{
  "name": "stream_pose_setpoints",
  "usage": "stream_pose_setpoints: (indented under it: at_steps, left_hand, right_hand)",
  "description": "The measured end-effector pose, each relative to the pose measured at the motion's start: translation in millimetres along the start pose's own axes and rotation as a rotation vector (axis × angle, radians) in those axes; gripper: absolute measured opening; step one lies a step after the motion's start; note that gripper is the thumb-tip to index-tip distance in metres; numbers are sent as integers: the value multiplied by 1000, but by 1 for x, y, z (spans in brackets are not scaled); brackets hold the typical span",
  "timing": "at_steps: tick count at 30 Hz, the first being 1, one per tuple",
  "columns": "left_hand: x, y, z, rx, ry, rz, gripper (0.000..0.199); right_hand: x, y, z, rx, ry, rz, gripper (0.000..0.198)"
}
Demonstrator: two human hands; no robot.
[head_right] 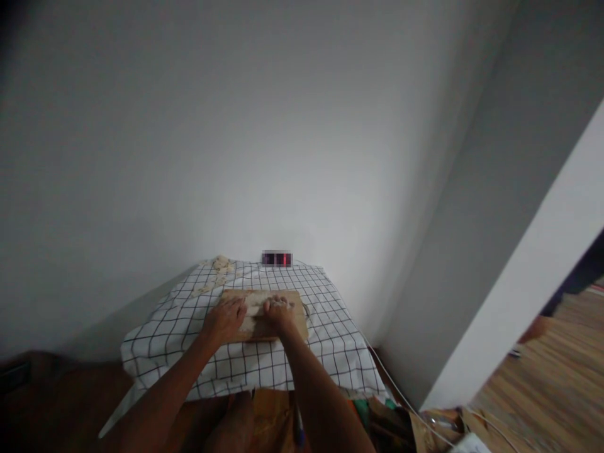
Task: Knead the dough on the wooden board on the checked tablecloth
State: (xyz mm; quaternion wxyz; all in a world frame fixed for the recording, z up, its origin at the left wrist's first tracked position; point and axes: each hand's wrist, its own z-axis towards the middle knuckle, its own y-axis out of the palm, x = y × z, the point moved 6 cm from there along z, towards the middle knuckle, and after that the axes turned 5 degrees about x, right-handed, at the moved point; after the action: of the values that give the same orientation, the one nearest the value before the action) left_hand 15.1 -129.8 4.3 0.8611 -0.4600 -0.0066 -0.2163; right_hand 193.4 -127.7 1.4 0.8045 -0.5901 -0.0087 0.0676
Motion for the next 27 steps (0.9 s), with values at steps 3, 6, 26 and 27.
stream_pose_setpoints:
  at_steps: [3, 6, 26, 27]
  left_hand:
    - [3, -6, -11, 8, -10, -17, 36]
    - [8, -9, -27, -7, -1, -27, 33]
    - [2, 1, -90, 286, 170, 34, 44]
    - [2, 1, -89, 280, 168, 27, 44]
  right_hand:
    - [0, -2, -11, -15, -20, -2, 36]
    - [-1, -2, -22, -31, -62, -18, 36]
    - [-1, 18, -31, 75, -24, 17, 39]
    - [-1, 15, -31, 72, -16, 29, 39]
